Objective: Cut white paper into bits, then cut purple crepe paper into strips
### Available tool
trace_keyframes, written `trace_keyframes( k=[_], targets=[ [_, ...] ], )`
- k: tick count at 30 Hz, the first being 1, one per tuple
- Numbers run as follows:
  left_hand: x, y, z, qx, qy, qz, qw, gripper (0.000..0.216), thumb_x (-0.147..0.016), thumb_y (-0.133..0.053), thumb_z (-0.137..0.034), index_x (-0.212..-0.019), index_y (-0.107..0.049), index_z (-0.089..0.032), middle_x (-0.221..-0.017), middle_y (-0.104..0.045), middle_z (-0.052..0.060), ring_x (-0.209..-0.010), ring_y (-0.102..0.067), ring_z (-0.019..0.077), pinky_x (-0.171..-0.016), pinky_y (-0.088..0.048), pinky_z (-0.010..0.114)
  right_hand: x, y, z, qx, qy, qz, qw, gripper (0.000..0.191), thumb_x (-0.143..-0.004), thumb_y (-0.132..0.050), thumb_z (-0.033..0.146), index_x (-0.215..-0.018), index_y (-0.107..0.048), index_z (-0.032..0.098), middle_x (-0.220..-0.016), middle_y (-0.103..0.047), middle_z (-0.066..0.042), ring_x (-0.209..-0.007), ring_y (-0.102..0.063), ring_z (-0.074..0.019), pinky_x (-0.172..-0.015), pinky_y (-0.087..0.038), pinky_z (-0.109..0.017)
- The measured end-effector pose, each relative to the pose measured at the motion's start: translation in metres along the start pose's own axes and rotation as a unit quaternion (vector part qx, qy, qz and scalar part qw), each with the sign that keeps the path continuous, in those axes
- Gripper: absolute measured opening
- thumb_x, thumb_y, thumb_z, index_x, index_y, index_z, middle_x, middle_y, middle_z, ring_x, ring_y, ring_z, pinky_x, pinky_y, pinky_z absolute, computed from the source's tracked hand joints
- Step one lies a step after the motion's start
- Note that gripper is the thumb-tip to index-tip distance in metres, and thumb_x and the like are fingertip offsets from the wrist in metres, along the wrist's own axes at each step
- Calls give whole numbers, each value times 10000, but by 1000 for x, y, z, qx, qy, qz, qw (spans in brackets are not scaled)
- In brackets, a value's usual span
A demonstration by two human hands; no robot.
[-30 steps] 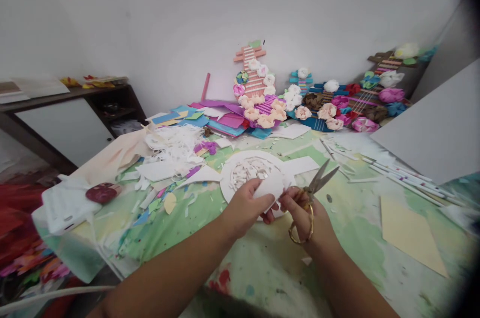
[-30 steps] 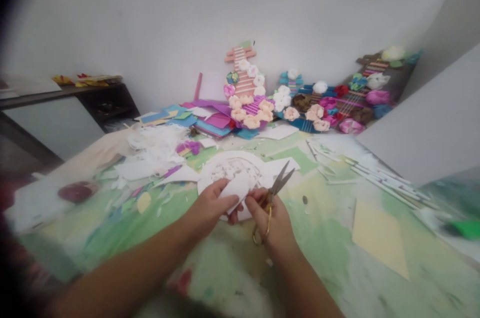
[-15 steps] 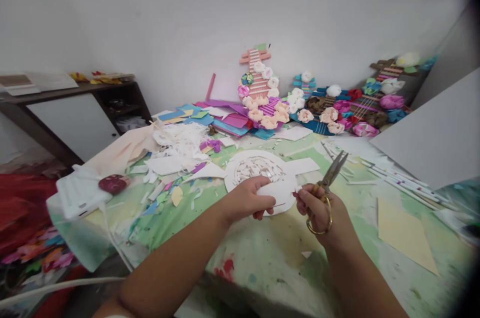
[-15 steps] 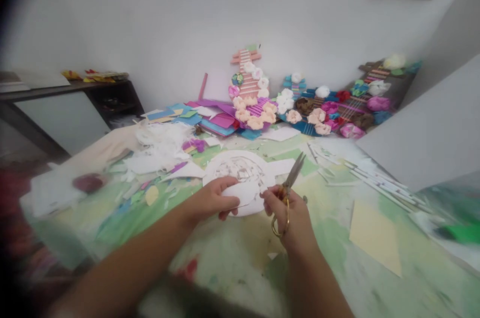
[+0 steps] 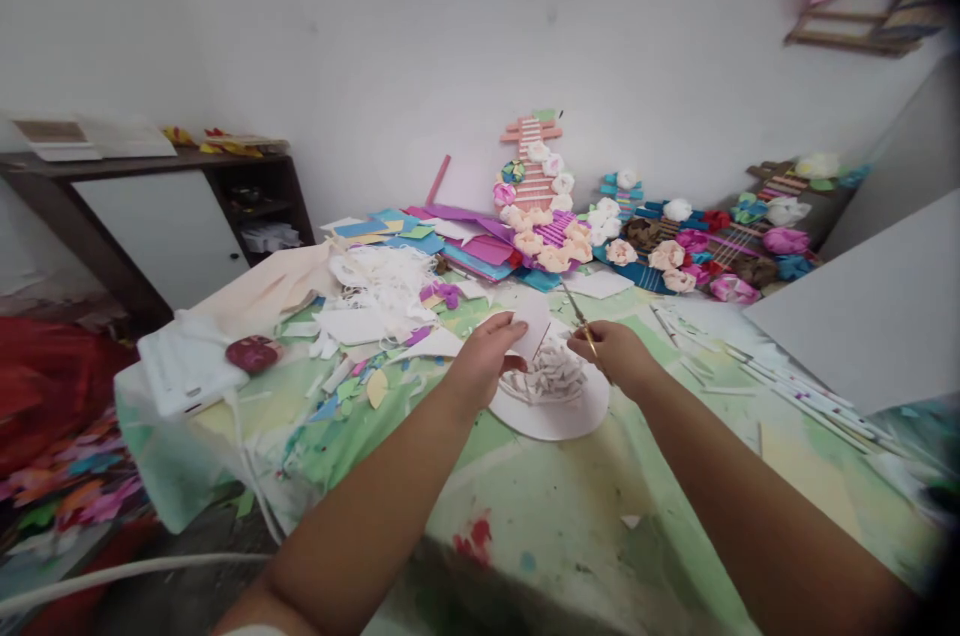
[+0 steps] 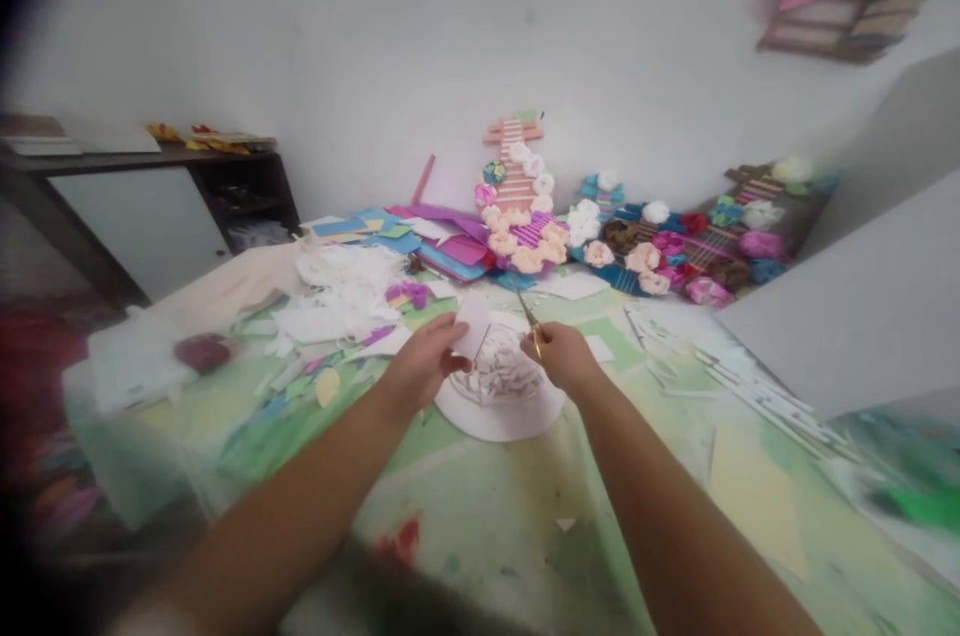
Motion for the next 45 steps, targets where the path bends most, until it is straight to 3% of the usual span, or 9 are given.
trace_keyframes(
  k=[4,13,19,26,31,36,39,42,45],
  targets=[
    [-2,6,1,14,3,-11,1000,220,-643,-533,-275,-794,-521,-116,-654,-505,12,-473,-464,48,-409,-373,160,-14,-21,17,57,29,15,998,207,-613,-465,357,-647,-557,175,-567,-544,-10,-486,-447,-93,-429,-282,-200],
    [0,5,7,11,55,-47,997,194,-608,-534,-203,-787,-478,-153,-643,-516,2,-504,-500,83,-428,-430,206,-20,-18,13,147,34,13,988,189,-578,-468,355,-507,-490,181,-527,-506,-28,-497,-419,-119,-442,-229,-225],
    [-2,11,9,35,33,-64,997,172,-584,-581,-227,-715,-499,-152,-544,-441,-41,-424,-399,31,-346,-326,131,-17,-16,12,122,28,10,992,165,-579,-468,331,-526,-500,178,-536,-507,-20,-514,-430,-117,-449,-242,-220],
    [-1,7,11,97,42,-64,992,218,-567,-621,-194,-683,-442,-150,-569,-500,-34,-515,-536,85,-519,-459,231,27,2,10,1,6,-2,1000,301,-691,-336,407,-748,-526,180,-629,-541,3,-553,-465,-106,-474,-327,-197],
    [2,-1,18,150,80,-19,985,168,-572,-612,-144,-689,-495,-118,-640,-546,9,-656,-575,133,-657,-460,277,60,-6,11,-143,-24,-14,989,306,-645,-440,461,-701,-525,172,-618,-527,3,-592,-467,-127,-536,-349,-234],
    [14,-20,33,65,111,60,990,281,-568,-628,-175,-833,-541,-142,-761,-569,32,-663,-549,107,-593,-440,224,64,-11,10,-388,-24,-111,915,272,-585,-551,400,-717,-502,169,-528,-455,47,-511,-419,-90,-516,-341,-220],
    [19,-27,40,33,136,95,986,309,-570,-630,-217,-862,-547,-159,-759,-564,28,-640,-537,94,-539,-419,193,62,-10,4,-455,-32,-137,879,249,-560,-590,353,-701,-494,172,-540,-449,55,-511,-417,-82,-513,-340,-216],
    [21,-29,39,30,148,124,981,295,-630,-557,-338,-860,-548,-153,-747,-573,49,-625,-548,126,-528,-425,236,60,-4,-5,-446,-39,-116,887,253,-543,-609,351,-688,-498,176,-538,-447,62,-505,-411,-78,-510,-334,-217],
    [22,-28,35,-73,133,139,979,302,-635,-531,-393,-724,-578,-109,-598,-567,46,-497,-517,107,-451,-382,207,60,-5,-5,-394,-21,-12,919,265,-539,-612,359,-700,-515,172,-559,-479,48,-519,-430,-89,-514,-336,-225]
  ],
)
Point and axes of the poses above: each hand's wrist, its own x-axis away from the middle knuckle, its own y-axis out of the back of the hand, z = x × y, the point moved 6 cm from there along -x, towards the middle knuckle
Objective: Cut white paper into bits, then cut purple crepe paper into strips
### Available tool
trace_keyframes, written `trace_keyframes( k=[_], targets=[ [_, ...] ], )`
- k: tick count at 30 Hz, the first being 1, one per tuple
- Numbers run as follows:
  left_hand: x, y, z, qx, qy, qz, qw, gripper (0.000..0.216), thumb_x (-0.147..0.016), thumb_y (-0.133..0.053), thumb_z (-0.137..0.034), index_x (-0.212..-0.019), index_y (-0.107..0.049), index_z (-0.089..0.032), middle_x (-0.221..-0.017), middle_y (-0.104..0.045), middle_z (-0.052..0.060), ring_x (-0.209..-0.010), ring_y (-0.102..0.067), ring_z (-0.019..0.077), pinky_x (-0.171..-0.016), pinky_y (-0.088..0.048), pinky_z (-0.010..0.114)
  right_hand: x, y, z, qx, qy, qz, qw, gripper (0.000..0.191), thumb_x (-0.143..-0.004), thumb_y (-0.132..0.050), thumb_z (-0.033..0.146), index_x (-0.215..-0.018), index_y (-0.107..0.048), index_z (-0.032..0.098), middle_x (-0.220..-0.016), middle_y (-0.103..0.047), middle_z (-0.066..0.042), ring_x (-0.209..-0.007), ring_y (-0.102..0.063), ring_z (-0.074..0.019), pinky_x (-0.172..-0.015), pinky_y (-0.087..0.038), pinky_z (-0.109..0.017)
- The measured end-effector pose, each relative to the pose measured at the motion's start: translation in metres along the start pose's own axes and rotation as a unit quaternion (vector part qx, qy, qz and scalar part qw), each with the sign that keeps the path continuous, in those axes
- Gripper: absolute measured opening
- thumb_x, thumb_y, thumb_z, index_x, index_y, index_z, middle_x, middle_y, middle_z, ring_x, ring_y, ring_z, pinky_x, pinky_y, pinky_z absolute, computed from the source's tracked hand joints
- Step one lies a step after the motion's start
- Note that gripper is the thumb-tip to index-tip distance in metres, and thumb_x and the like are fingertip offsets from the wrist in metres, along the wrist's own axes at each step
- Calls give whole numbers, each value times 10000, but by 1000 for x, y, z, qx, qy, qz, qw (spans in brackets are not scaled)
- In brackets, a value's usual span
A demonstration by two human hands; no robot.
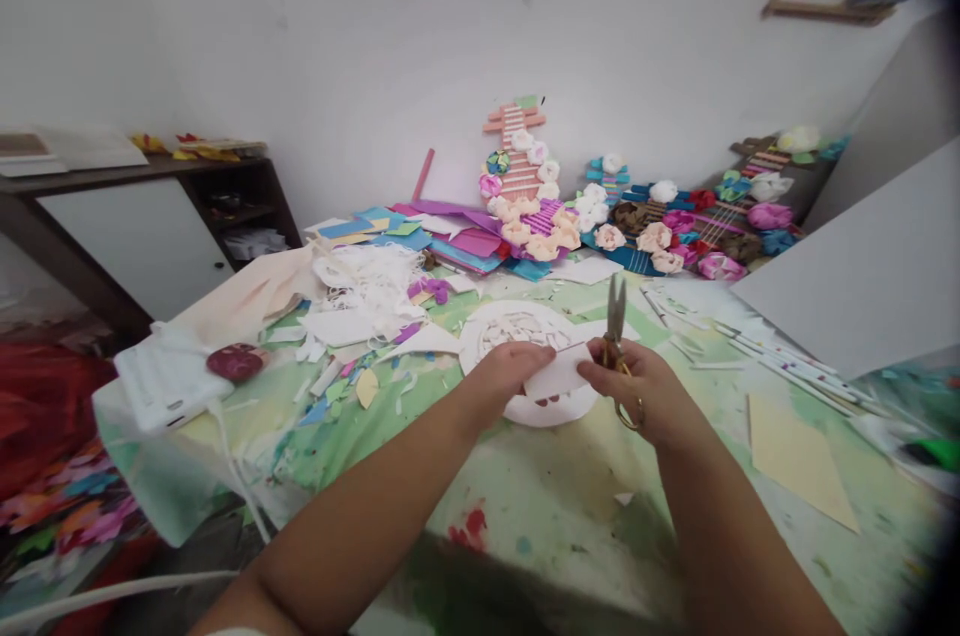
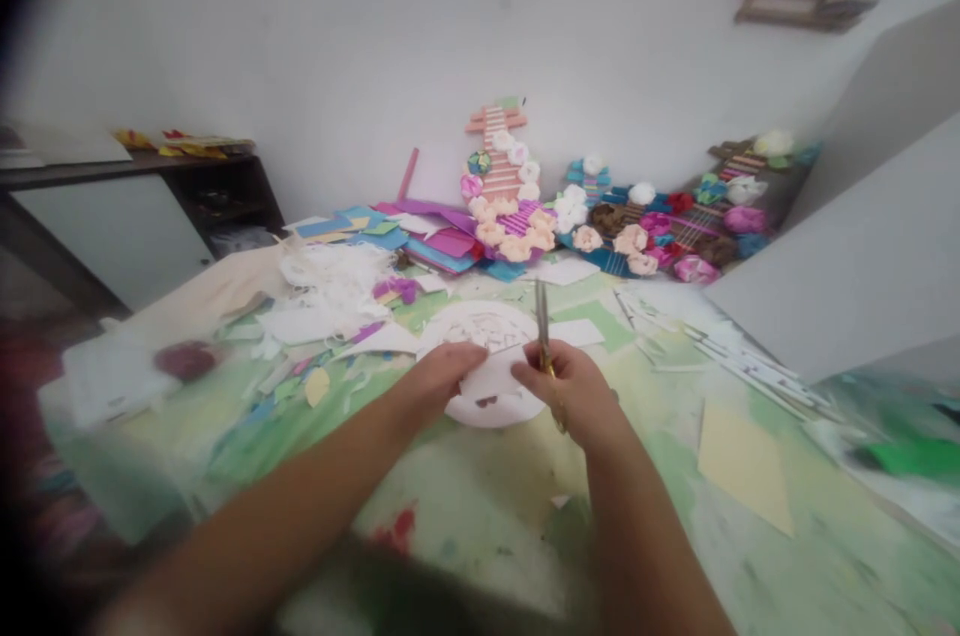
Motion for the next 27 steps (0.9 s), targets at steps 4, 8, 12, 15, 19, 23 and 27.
trace_keyframes(
  k=[4,8,12,15,19,23,27],
  targets=[
    [2,-6,1,-70,8,18,997,250,-598,-582,-348,-649,-572,-104,-525,-556,27,-449,-488,88,-449,-366,199,5,8,1,48,2,-34,998,306,-593,-543,428,-761,-515,173,-588,-500,27,-537,-453,-104,-526,-346,-232],
    [1,16,-11,47,-98,-158,982,287,-626,-540,-395,-725,-554,-127,-602,-569,14,-516,-504,94,-534,-397,228,11,8,1,219,-10,-97,971,360,-627,-432,530,-672,-504,180,-555,-495,13,-538,-456,-127,-507,-329,-238],
    [3,30,-18,19,-143,-241,960,296,-639,-510,-435,-704,-534,-147,-545,-512,-27,-511,-468,85,-510,-376,204,15,-22,-1,338,2,14,941,371,-635,-399,545,-561,-450,186,-520,-490,9,-504,-449,-125,-461,-289,-222],
    [6,26,-19,-60,-138,-223,963,309,-658,-478,-451,-608,-497,-147,-488,-460,-38,-468,-426,71,-469,-342,182,19,-36,2,346,36,38,937,363,-684,-347,516,-578,-451,186,-555,-516,-3,-510,-453,-120,-458,-276,-215],
    [9,20,-14,-86,-125,-223,963,328,-688,-420,-475,-600,-457,-161,-452,-429,-43,-426,-403,71,-437,-323,182,22,-44,3,373,50,39,926,420,-729,-264,513,-581,-473,181,-574,-532,-24,-517,-452,-124,-465,-262,-218],
    [11,21,-11,-112,-134,-262,949,331,-698,-397,-483,-638,-471,-166,-480,-414,-44,-460,-393,74,-465,-329,183,23,-48,0,411,53,38,909,466,-747,-215,519,-575,-481,177,-533,-508,-23,-489,-431,-117,-462,-239,-220],
    [14,19,-15,-150,-158,-274,937,324,-703,-405,-464,-628,-480,-158,-508,-386,-43,-495,-367,70,-469,-322,170,24,-48,1,419,59,26,906,478,-746,-219,525,-628,-516,169,-557,-521,-35,-514,-450,-122,-464,-229,-222]
  ],
)
Point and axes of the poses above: each hand's wrist, its own x-axis away from the middle knuckle, its own y-axis out of the back of the hand, z = x × y, the point moved 6 cm from there along -x, towards the middle knuckle
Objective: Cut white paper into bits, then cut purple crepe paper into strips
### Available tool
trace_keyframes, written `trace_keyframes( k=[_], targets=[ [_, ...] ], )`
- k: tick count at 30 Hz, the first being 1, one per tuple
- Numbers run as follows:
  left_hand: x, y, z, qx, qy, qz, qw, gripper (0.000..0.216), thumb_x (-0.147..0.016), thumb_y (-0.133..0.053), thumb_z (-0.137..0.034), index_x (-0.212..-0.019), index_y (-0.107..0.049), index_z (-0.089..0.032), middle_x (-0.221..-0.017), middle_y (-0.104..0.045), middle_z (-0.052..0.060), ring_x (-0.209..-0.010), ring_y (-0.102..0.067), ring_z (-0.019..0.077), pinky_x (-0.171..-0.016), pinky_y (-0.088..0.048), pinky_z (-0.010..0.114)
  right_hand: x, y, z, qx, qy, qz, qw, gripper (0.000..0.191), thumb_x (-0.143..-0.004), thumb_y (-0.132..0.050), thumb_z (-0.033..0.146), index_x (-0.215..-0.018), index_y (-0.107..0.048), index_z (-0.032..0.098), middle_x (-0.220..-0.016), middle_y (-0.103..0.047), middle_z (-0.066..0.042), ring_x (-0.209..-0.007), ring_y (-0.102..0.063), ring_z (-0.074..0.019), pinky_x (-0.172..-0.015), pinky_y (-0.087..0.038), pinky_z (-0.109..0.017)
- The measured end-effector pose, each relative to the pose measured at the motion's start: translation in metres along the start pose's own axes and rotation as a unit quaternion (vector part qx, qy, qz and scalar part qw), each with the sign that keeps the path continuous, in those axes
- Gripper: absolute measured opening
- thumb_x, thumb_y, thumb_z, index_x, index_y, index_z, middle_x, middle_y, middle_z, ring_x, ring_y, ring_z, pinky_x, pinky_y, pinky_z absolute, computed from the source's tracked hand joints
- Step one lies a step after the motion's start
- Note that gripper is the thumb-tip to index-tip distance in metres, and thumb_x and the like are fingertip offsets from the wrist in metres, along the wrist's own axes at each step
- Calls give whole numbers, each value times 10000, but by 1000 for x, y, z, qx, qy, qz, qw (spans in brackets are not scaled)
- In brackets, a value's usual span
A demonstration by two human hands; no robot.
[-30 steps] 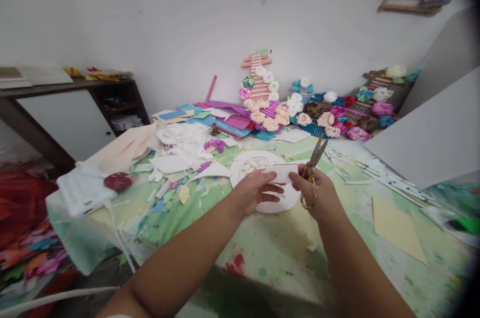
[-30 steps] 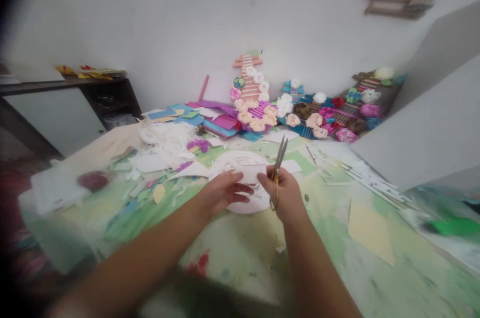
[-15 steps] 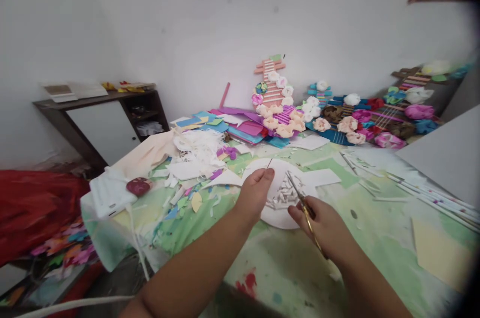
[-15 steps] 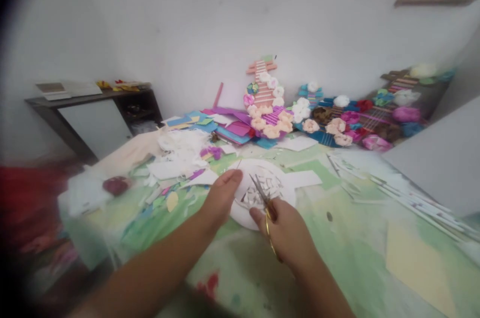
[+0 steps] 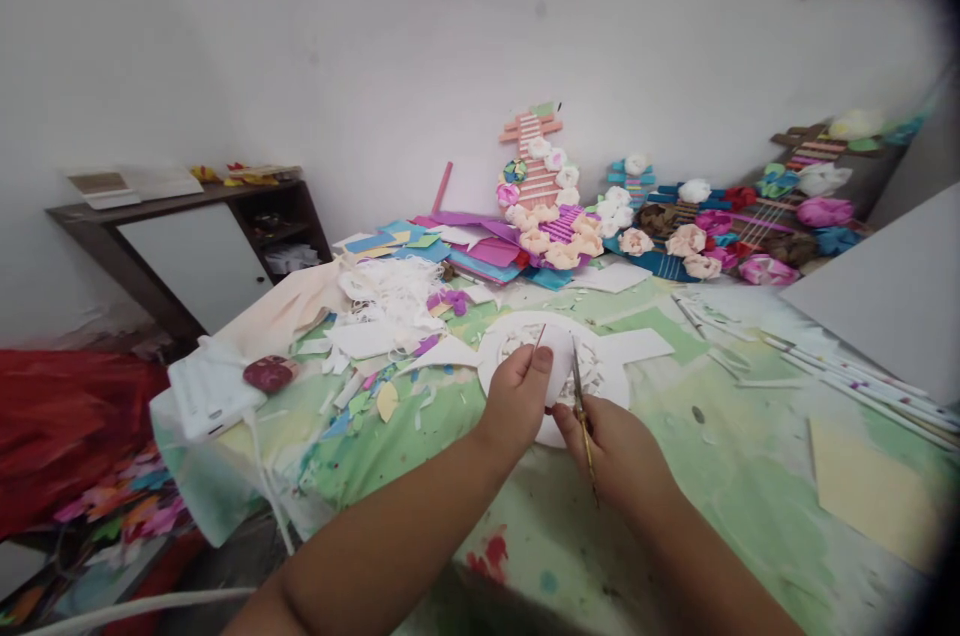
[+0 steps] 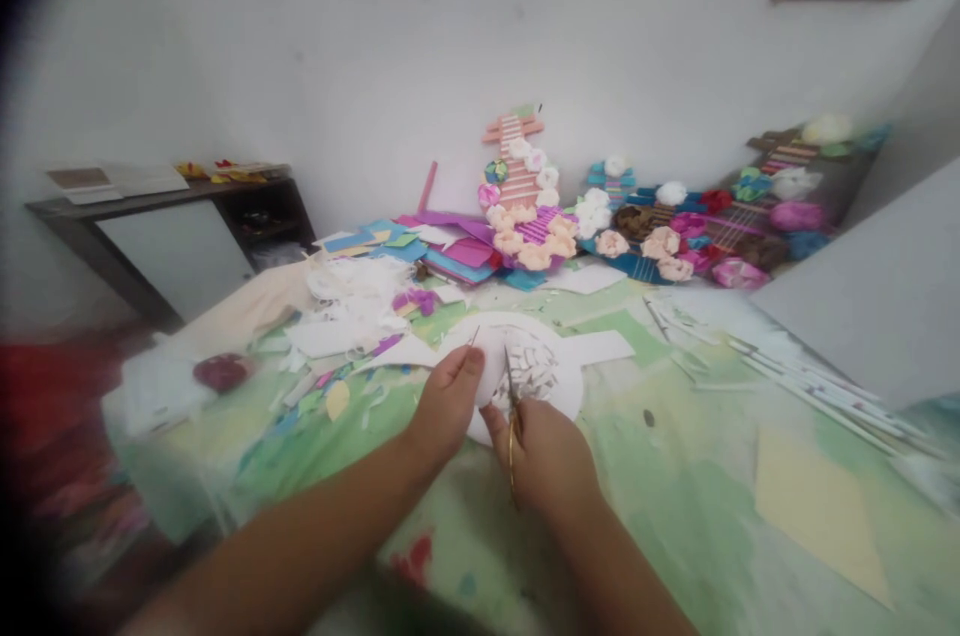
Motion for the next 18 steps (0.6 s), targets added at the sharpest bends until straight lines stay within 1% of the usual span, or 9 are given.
trace_keyframes(
  k=[4,7,11,14,18],
  targets=[
    [0,2,-3,0,10,-2,1000,331,-702,-405,-465,-578,-437,-160,-463,-355,-48,-447,-350,66,-416,-306,165,1,5,-2,31,-12,-20,999,466,-739,-239,525,-624,-517,169,-557,-534,-42,-495,-441,-124,-459,-227,-232],
    [-1,1,-3,12,25,6,1000,337,-694,-412,-470,-552,-410,-165,-442,-352,-51,-415,-346,65,-387,-303,166,1,3,-3,33,-2,-3,999,472,-759,-208,498,-622,-522,172,-576,-556,-53,-517,-469,-138,-470,-249,-238],
    [-1,-2,-2,25,41,26,999,335,-687,-415,-479,-560,-419,-169,-431,-360,-53,-389,-368,68,-375,-313,174,-2,-1,-2,20,17,17,1000,485,-778,-192,461,-688,-571,171,-645,-595,-85,-624,-528,-174,-524,-299,-251],
    [-1,-1,-1,18,28,11,999,327,-686,-422,-473,-578,-443,-166,-437,-356,-54,-401,-364,65,-388,-307,171,-3,-3,0,10,24,21,999,487,-783,-199,445,-728,-597,169,-668,-607,-95,-662,-544,-182,-550,-317,-255],
    [-1,3,2,-8,7,-18,1000,318,-699,-409,-462,-594,-456,-165,-459,-355,-52,-443,-363,69,-427,-312,172,-2,-4,2,29,20,12,999,503,-781,-190,461,-691,-592,172,-647,-606,-84,-607,-542,-175,-524,-310,-254]
  ],
)
Point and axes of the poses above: each hand's wrist, its own x-axis away from the middle knuckle, its own y-axis out of the back of the hand, z = x × y, the point moved 6 cm from there along -x, towards the middle knuckle
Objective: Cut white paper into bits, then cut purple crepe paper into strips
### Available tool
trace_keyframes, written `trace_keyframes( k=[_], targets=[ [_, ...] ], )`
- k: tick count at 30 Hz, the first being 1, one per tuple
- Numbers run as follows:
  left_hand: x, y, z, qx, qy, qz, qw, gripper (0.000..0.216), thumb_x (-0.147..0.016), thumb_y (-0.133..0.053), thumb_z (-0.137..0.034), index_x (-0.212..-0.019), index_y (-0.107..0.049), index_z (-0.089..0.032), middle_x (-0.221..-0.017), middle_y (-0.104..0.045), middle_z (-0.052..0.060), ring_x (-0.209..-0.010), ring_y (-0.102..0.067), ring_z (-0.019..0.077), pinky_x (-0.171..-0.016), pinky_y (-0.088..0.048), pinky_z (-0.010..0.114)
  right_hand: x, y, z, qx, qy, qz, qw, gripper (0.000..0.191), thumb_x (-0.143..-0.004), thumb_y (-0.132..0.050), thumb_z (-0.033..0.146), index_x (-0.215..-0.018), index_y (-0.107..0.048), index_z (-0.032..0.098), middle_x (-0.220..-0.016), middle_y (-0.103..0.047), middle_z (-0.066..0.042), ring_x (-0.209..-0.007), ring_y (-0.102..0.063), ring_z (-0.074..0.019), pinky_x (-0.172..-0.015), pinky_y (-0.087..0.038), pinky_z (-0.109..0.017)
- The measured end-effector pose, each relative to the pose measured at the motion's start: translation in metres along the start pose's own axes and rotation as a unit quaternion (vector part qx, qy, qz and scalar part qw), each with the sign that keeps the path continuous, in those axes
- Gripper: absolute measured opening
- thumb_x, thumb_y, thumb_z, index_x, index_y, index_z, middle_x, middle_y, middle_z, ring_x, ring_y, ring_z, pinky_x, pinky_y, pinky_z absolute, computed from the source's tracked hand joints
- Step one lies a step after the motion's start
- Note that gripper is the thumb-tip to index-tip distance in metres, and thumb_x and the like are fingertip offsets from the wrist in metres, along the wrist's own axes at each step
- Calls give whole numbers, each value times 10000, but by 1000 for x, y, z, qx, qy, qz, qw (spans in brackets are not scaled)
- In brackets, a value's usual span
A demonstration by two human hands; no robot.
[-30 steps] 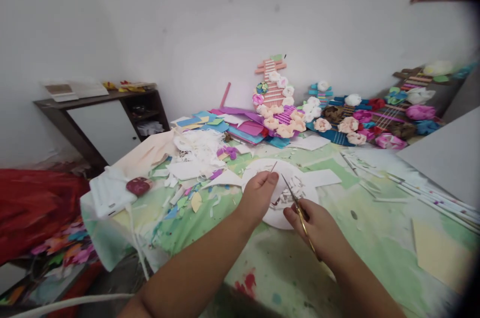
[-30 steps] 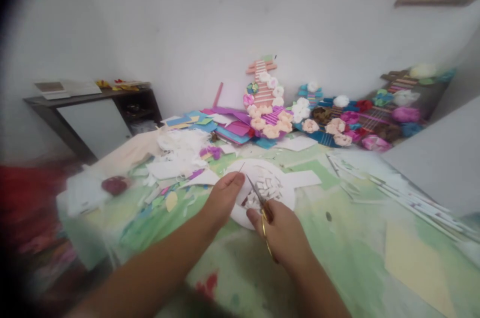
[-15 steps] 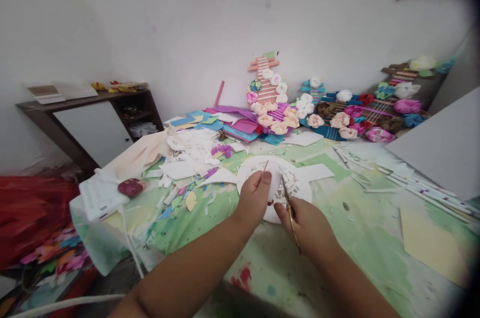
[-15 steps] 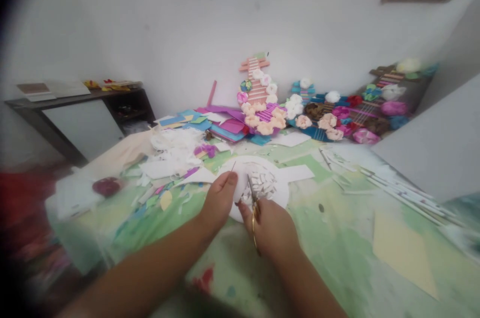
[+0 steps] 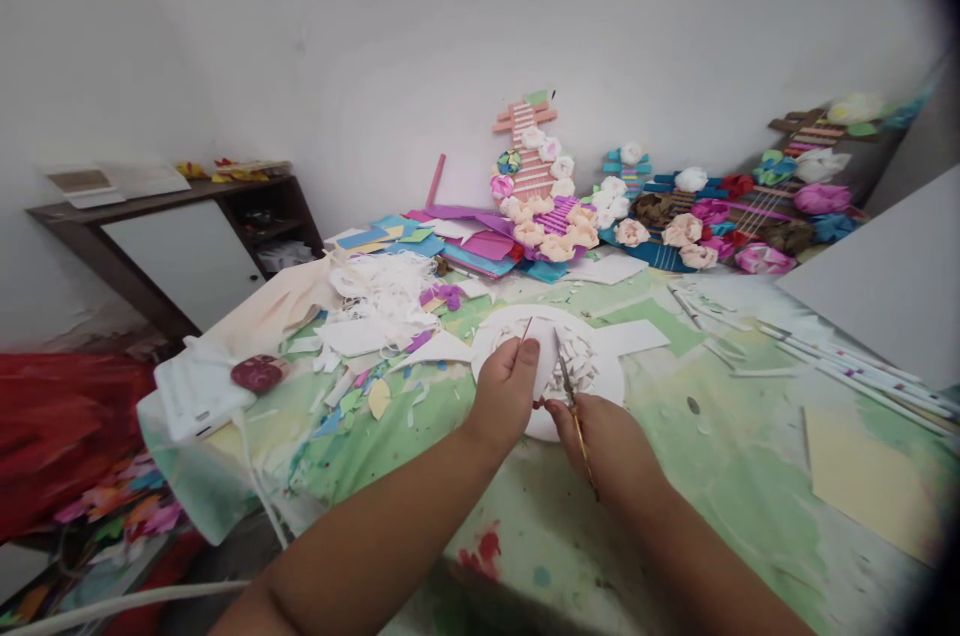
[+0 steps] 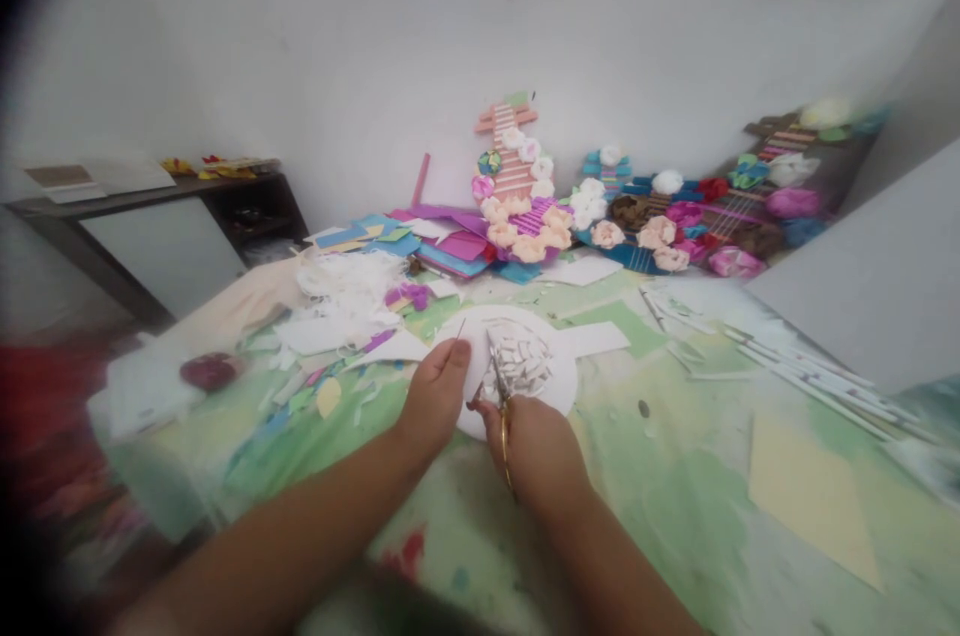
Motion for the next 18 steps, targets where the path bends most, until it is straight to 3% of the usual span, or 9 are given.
trace_keyframes(
  k=[4,10,18],
  targets=[
    [0,2,1,-20,-10,-13,1000,325,-704,-396,-466,-598,-458,-166,-481,-369,-45,-478,-365,78,-461,-319,180,0,0,0,20,-4,-13,1000,491,-777,-209,458,-609,-570,171,-587,-589,-76,-542,-522,-155,-489,-288,-242],
    [0,2,0,-22,-15,-17,1000,337,-695,-407,-472,-561,-437,-164,-480,-370,-41,-490,-364,84,-484,-310,188,-1,-2,0,2,15,-25,1000,463,-779,-235,444,-657,-597,182,-597,-598,-72,-563,-530,-161,-504,-301,-240],
    [-1,-4,6,25,-10,30,999,326,-707,-389,-476,-605,-448,-172,-439,-388,-49,-433,-380,77,-452,-317,191,0,-3,-4,12,31,-54,998,447,-787,-240,420,-722,-615,185,-620,-607,-71,-620,-549,-171,-546,-331,-240]
  ],
)
Point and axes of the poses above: each hand's wrist, its own x-axis away from the middle knuckle, its own y-axis out of the back of the hand, z = x × y, the point moved 6 cm from there along -x, towards the middle knuckle
